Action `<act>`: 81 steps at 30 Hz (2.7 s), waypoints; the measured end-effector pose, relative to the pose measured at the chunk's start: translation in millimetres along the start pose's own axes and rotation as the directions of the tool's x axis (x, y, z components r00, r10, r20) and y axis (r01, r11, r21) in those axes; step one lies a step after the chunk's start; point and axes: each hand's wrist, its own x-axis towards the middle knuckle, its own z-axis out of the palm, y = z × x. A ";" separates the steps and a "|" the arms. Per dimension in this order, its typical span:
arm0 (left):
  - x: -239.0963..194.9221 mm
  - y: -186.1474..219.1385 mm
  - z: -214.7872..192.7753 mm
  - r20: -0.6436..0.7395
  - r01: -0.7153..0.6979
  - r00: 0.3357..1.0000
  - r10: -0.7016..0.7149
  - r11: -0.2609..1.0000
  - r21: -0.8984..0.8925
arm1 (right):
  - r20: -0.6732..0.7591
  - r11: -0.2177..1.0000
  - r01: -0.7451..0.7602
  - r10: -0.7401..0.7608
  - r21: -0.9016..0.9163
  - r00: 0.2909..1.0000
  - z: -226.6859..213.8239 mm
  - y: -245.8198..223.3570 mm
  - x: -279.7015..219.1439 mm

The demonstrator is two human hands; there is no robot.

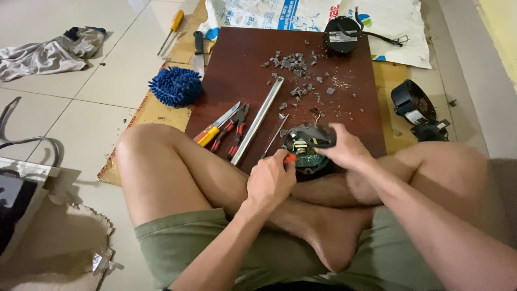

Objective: The person sits on the floor and uses a screwdriver to work on a small, round electronic device placed on a wooden board. They manipulate the device's internal components and occasionally use a metal tube to assist with the task.

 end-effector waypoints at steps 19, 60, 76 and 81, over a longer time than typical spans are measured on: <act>-0.9 9.3 -24.5 0.034 0.108 0.994 -0.104 0.982 -0.155 | 0.102 0.996 -0.064 0.056 0.068 0.993 -7.6 -35.9 -48.1; 13.9 -0.6 -3.3 0.005 0.038 0.999 -0.038 0.979 -0.200 | 0.132 0.997 -0.046 0.037 0.061 0.991 -18.6 -54.6 -71.1; -3.6 4.1 3.7 -0.139 -0.119 0.985 0.106 0.989 -0.085 | 0.166 0.996 0.094 -0.091 -0.008 0.982 -10.4 -15.2 -26.6; -8.3 3.5 13.0 -0.181 -0.162 0.972 0.153 0.986 -0.032 | 0.212 0.992 0.122 -0.114 -0.027 0.971 -26.5 -26.4 -35.3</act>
